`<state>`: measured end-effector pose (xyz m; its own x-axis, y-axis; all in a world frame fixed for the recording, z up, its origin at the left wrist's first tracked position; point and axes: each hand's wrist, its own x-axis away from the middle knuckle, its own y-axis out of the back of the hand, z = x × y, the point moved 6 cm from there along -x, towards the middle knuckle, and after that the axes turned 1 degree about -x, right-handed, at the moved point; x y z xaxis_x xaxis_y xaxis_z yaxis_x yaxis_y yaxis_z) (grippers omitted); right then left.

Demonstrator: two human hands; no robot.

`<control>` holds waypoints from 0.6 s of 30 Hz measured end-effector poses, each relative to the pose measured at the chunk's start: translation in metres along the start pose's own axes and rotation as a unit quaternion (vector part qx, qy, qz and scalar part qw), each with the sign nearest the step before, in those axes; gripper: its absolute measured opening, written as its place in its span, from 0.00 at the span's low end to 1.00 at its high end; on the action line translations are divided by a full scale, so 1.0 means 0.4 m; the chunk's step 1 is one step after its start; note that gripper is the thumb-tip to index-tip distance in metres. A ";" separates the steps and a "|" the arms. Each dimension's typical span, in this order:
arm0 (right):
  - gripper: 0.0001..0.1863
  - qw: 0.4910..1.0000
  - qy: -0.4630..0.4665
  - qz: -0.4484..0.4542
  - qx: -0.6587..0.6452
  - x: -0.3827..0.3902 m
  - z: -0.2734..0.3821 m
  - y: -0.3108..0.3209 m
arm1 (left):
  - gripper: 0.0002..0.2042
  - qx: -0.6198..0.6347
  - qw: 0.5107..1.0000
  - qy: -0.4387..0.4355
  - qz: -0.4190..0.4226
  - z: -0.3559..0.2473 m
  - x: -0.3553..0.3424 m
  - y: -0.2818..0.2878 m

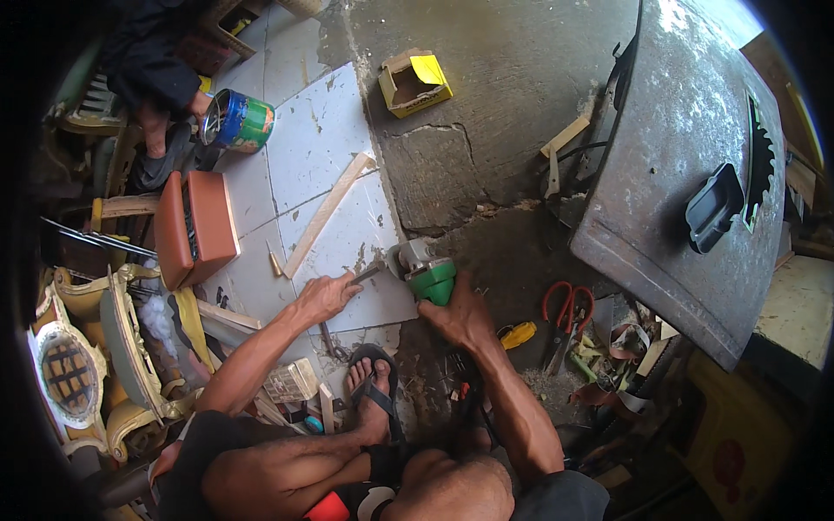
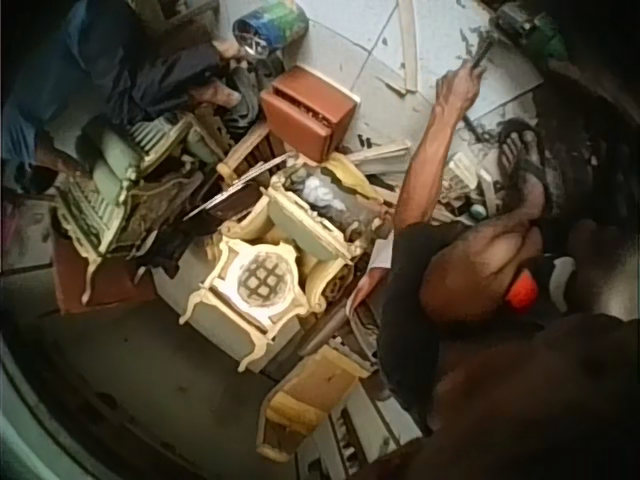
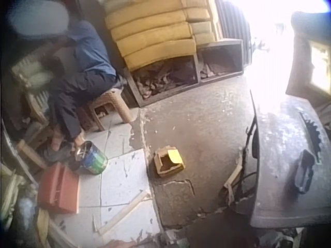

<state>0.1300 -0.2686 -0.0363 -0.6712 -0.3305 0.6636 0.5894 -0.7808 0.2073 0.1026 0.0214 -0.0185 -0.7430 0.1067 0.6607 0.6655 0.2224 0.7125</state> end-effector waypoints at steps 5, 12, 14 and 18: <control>0.48 1.000 0.001 0.003 -0.002 0.000 0.009 -0.003 | 0.21 0.051 0.997 0.056 -0.004 -0.008 0.031 -0.047; 0.48 1.000 0.007 -0.010 -0.007 0.006 0.020 -0.004 | 0.23 0.093 0.992 0.067 -0.051 -0.017 0.047 -0.086; 0.48 1.000 0.022 -0.014 -0.017 0.003 0.005 -0.007 | 0.23 0.114 0.990 0.070 -0.042 -0.035 0.046 -0.094; 0.49 0.999 0.032 -0.023 -0.030 0.004 0.005 -0.013 | 0.25 0.176 0.979 0.081 -0.059 -0.063 0.056 -0.114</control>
<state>0.1266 -0.2641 -0.0347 -0.7248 -0.3259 0.6070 0.5312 -0.8254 0.1911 0.0574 -0.0105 -0.0302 -0.7741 -0.0883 0.6269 0.4880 0.5476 0.6797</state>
